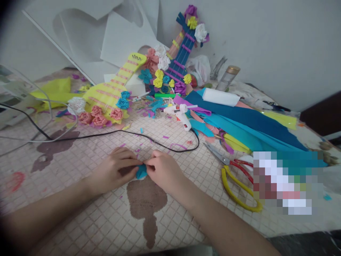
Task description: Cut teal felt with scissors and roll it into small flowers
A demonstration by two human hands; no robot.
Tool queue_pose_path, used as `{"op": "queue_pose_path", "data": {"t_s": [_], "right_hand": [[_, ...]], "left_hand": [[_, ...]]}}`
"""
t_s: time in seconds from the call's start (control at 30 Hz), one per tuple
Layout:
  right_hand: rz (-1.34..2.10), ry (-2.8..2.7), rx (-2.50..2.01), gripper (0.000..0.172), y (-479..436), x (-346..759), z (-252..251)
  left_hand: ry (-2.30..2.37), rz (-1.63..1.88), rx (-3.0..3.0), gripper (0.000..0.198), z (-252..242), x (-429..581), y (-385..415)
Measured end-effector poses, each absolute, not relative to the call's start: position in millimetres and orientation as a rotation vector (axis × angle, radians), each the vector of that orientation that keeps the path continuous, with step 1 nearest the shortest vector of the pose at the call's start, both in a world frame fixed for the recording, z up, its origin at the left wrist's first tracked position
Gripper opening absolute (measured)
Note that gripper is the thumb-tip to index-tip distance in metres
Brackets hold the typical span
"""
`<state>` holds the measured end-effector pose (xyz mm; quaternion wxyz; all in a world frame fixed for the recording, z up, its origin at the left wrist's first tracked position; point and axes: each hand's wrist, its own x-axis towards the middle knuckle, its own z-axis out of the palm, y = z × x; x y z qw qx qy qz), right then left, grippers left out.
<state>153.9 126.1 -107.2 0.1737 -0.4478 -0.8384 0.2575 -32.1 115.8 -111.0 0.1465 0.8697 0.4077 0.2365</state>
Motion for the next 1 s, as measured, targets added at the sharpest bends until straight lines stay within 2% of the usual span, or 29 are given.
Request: {"op": "queue_pose_path", "data": {"t_s": [0.43, 0.67, 0.93, 1.0], "right_hand": [[0.712, -2.382, -1.353, 0.018, 129.1, 154.5, -107.0], [0.738, -2.359, -1.361, 0.016, 129.9, 156.1, -110.0], [0.784, -2.283, -1.282, 0.029, 133.2, 155.5, -112.3], [0.790, -2.295, -1.272, 0.027, 133.7, 155.8, -112.3]], "left_hand": [[1.126, 0.525, 2.701, 0.022, -108.1, -36.1, 114.5], [1.084, 0.451, 2.813, 0.017, -101.7, -35.5, 113.7], [1.117, 0.471, 2.744, 0.011, -100.8, -36.4, 111.3], [1.116, 0.472, 2.719, 0.013, -102.3, -36.9, 112.0]]}}
